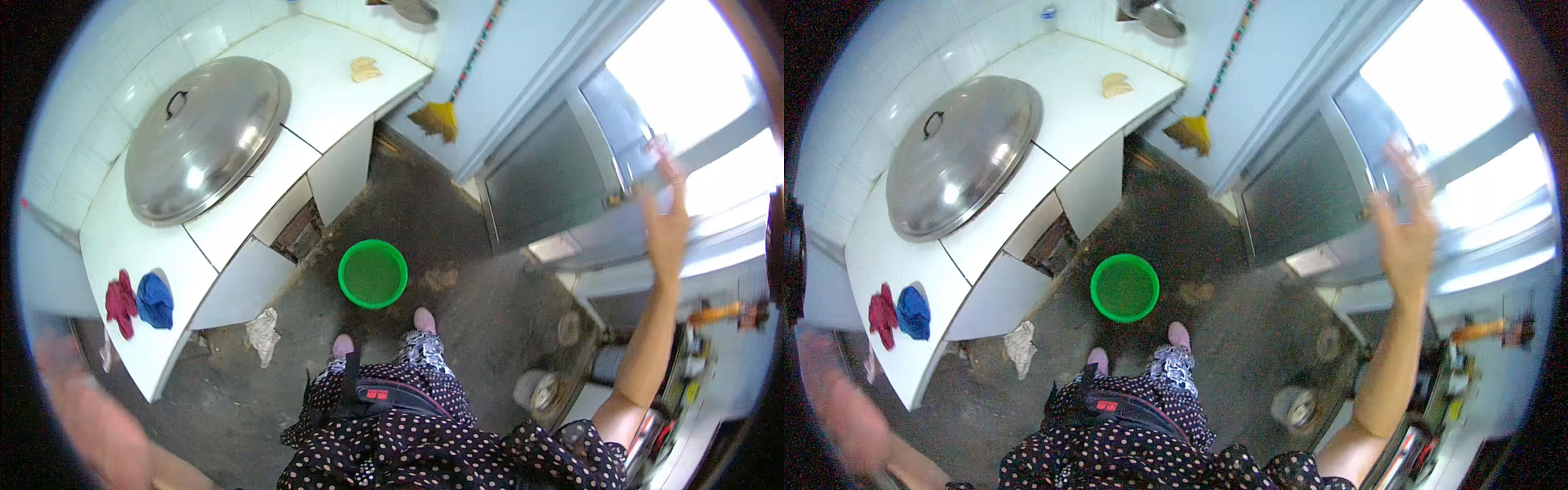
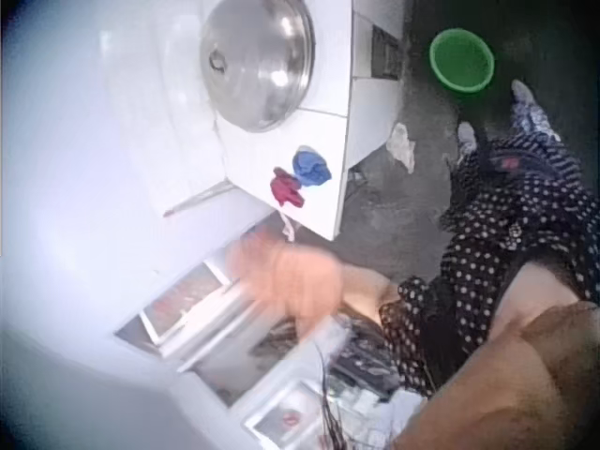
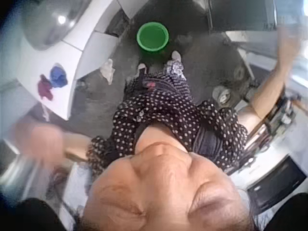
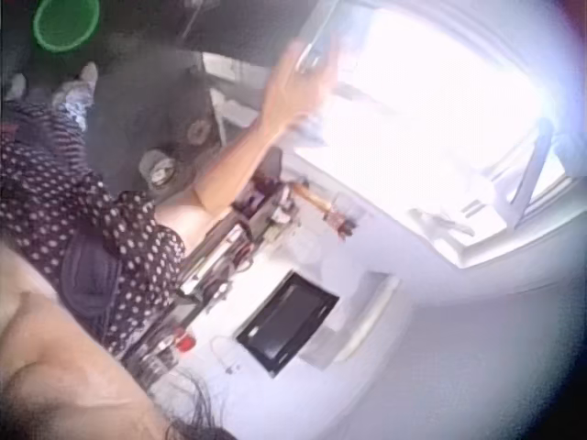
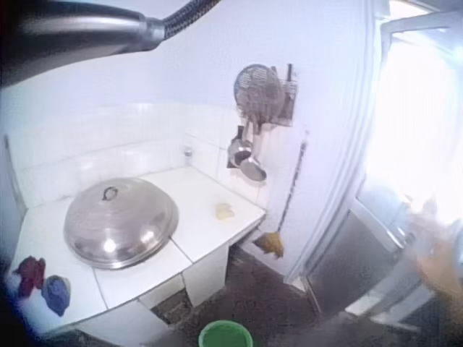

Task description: The person washes peanuts in a metal colander under running water in a kitchen sink, then drains the water. Afterward, they move to a bedroom and fold a pink blanket and a striped quilt on a bed.

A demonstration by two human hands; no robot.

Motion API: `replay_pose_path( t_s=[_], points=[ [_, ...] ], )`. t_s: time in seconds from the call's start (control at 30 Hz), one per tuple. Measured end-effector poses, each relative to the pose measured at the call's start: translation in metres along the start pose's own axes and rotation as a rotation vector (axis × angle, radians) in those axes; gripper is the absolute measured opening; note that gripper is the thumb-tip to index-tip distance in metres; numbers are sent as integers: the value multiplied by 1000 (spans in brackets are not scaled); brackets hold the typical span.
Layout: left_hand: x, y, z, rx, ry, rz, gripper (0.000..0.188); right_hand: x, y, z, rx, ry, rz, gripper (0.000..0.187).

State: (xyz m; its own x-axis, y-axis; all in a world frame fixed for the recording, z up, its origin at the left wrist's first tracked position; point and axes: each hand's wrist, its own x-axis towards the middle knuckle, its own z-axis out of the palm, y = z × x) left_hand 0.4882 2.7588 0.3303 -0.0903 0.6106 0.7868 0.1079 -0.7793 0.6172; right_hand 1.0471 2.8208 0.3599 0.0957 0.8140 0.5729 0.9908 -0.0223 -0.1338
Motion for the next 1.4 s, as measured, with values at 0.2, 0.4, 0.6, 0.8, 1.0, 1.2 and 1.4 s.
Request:
replay_pose_path(
  t_s=[0.2, 0.4, 0.6, 0.8, 1.0, 1.2, 1.4],
  points=[
    [-228, -95, 63, 280, 576, -1291, 52, -2, 246, 102, -559, -163, 70, 55],
    [-361, -62, 181, 261, 452, -1692, 44, 15, 367, 93, -932, 297, -48, 45],
    [-428, -28, 184, 526, 212, -1864, 44, -3, 397, 138, 5, 608, -100, 40],
    [-512, 23, 197, 877, 43, -2024, 40, -139, 194, 321, 404, -297, -80, 40],
    [-552, 50, 220, 668, 182, -2055, 37, -233, 66, 375, 864, -1516, 325, 39],
    [-692, 94, 226, 290, 730, -2110, 38, -263, -37, 379, 1027, -1811, 658, 39],
    [-808, 157, 151, -32, 1446, -1365, 21, -288, -154, 390, 574, -1650, 329, 37]
  ],
)
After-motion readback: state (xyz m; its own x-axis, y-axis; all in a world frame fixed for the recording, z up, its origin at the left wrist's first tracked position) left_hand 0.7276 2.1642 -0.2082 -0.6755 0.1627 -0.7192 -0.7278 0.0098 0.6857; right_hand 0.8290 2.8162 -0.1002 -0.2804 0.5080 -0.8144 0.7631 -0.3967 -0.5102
